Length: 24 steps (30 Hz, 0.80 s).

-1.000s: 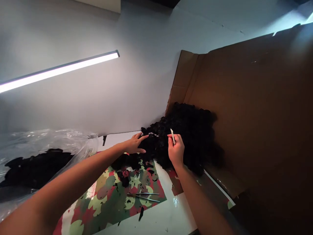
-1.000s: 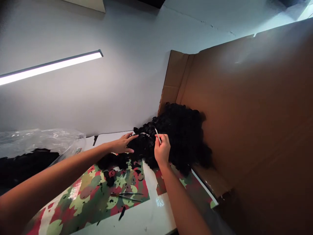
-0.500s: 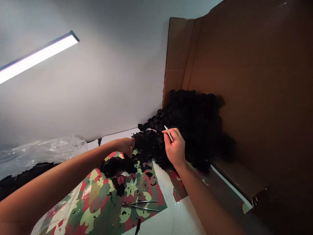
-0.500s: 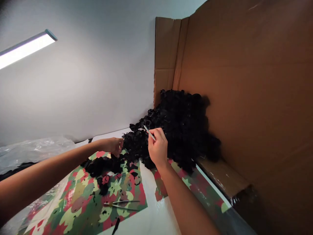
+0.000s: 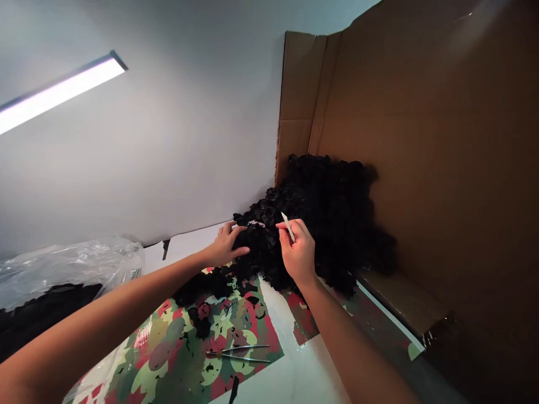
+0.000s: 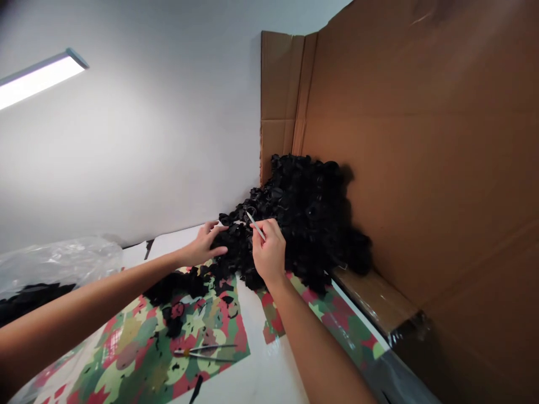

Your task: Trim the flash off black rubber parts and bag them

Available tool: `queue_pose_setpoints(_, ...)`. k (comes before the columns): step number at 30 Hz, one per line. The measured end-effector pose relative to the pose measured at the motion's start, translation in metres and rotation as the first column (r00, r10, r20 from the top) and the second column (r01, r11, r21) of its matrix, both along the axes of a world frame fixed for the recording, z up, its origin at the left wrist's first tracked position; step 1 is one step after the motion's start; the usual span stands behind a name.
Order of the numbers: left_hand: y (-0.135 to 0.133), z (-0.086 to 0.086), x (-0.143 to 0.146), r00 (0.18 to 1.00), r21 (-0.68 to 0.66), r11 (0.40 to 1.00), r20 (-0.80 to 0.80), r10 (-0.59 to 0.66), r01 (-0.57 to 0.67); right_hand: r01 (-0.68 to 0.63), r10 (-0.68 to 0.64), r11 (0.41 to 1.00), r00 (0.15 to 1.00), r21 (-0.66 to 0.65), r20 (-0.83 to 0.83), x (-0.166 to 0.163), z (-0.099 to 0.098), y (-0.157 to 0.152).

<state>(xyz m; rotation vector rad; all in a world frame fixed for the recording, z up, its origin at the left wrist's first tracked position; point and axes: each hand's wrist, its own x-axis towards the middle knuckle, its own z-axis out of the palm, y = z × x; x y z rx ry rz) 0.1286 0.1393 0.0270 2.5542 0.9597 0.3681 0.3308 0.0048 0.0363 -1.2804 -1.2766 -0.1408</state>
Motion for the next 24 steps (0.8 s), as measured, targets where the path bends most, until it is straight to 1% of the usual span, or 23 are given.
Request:
queue_pose_setpoints(4, -0.006, -0.02, 0.016, 0.981, 0.014, 0.994, -0.159, -0.106, 0.11, -0.001, 0.001, 1.0, 1.0, -0.01, -0.007, 0.0, 0.001, -0.001)
queue_pose_setpoints(6, -0.007, -0.025, 0.023, 0.972, 0.039, 0.991, -0.205, -0.119, 0.13, 0.001, -0.001, 1.0, 1.0, -0.017, -0.005, 0.001, 0.001, -0.001)
queue_pose_setpoints(7, -0.006, -0.025, 0.024, 0.971, 0.051, 0.989, -0.201, -0.126, 0.139, 0.003, -0.003, 1.0, 1.0, -0.019, -0.002, 0.001, 0.001, -0.002)
queue_pose_setpoints(10, 0.002, -0.017, 0.019, 0.962, 0.071, 0.974, -0.185, -0.199, 0.215, 0.005, -0.005, 1.0, 1.0, -0.028, 0.003, 0.002, 0.001, -0.002)
queue_pose_setpoints(12, 0.01, -0.007, 0.007, 0.948, 0.07, 0.959, -0.19, -0.257, 0.274, 0.004, -0.004, 0.999, 1.0, -0.038, 0.0, 0.003, 0.002, -0.003)
queue_pose_setpoints(14, 0.018, 0.004, -0.008, 0.938, 0.064, 0.952, -0.204, -0.28, 0.298, -0.002, 0.002, 0.998, 1.0, -0.057, -0.004, 0.003, 0.001, -0.002)
queue_pose_setpoints(17, 0.03, 0.015, -0.034, 0.943, 0.065, 0.962, -0.226, -0.244, 0.264, -0.026, 0.026, 0.992, 1.0, -0.123, -0.001, 0.002, -0.001, 0.0)
queue_pose_setpoints(19, 0.038, 0.019, -0.053, 0.948, 0.067, 0.974, -0.253, -0.193, 0.216, -0.05, 0.053, 0.98, 0.998, -0.193, 0.013, 0.001, -0.004, 0.003)
queue_pose_setpoints(21, 0.046, 0.018, -0.071, 0.947, 0.07, 0.986, -0.294, -0.125, 0.152, -0.072, 0.084, 0.961, 0.996, -0.269, 0.034, 0.0, -0.007, 0.005)
queue_pose_setpoints(24, 0.055, 0.009, -0.092, 0.942, 0.08, 0.997, -0.335, 0.008, 0.02, -0.098, 0.137, 0.921, 0.988, -0.376, 0.078, -0.001, -0.013, 0.008)
